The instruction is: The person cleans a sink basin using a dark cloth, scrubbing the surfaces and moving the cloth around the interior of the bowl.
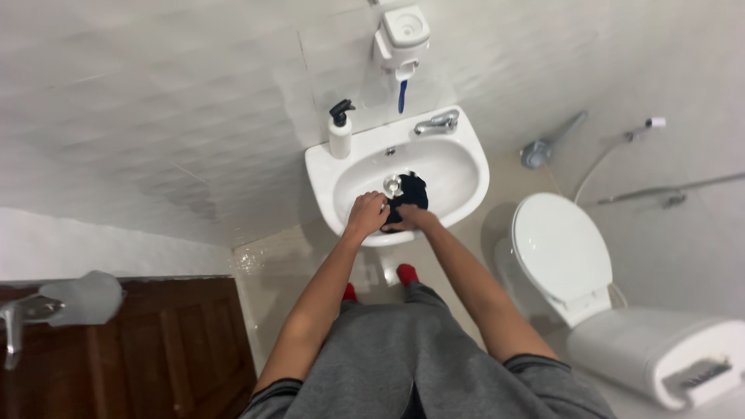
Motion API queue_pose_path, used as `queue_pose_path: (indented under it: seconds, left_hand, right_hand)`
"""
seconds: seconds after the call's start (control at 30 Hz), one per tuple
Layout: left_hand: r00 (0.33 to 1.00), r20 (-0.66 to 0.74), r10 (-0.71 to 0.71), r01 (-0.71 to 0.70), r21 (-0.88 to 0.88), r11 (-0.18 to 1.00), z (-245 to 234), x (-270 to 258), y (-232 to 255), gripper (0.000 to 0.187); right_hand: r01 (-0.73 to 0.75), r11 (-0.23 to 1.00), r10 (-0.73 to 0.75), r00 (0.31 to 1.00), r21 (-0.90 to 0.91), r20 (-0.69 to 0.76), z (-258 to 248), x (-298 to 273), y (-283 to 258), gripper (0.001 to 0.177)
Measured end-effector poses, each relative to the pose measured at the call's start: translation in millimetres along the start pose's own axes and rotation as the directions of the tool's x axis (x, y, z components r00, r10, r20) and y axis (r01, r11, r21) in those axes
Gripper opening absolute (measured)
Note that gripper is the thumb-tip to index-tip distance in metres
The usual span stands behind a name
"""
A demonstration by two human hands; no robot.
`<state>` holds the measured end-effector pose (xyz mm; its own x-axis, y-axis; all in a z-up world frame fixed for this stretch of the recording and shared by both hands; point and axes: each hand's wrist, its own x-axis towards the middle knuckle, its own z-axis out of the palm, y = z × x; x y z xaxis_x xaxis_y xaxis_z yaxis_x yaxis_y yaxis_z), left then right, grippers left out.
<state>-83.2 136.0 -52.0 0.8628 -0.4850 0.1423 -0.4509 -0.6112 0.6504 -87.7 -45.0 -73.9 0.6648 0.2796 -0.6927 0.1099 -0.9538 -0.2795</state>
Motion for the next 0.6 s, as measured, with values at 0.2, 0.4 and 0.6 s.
queue_pose_path:
  seconds: [0.2, 0.4, 0.6]
  left_hand:
    - [0.990, -0.098, -0.102, 0.103, 0.001, 0.995, 29.0, 29.0, 16.5, 0.016]
    - [0.965, -0.138, -0.222, 0.223, -0.011, 0.975, 92.7, 74.2, 40.1, 0.013]
    - [0.968, -0.122, -0.220, 0.219, -0.024, 0.975, 127.8, 91.1, 68.1, 0.016]
  right_hand:
    - [0.189, 0.981, -0.193, 0.949, 0.040, 0.250, -21.2, 12.0, 57.0, 0.115]
    - [0.133, 0.977, -0.100, 0.976, -0.165, 0.194, -53.2, -1.3, 139.3, 0.111]
    - [0.238, 0.970, -0.231, 0.967, -0.057, 0.108, -52.9, -11.1, 151.9, 0.100]
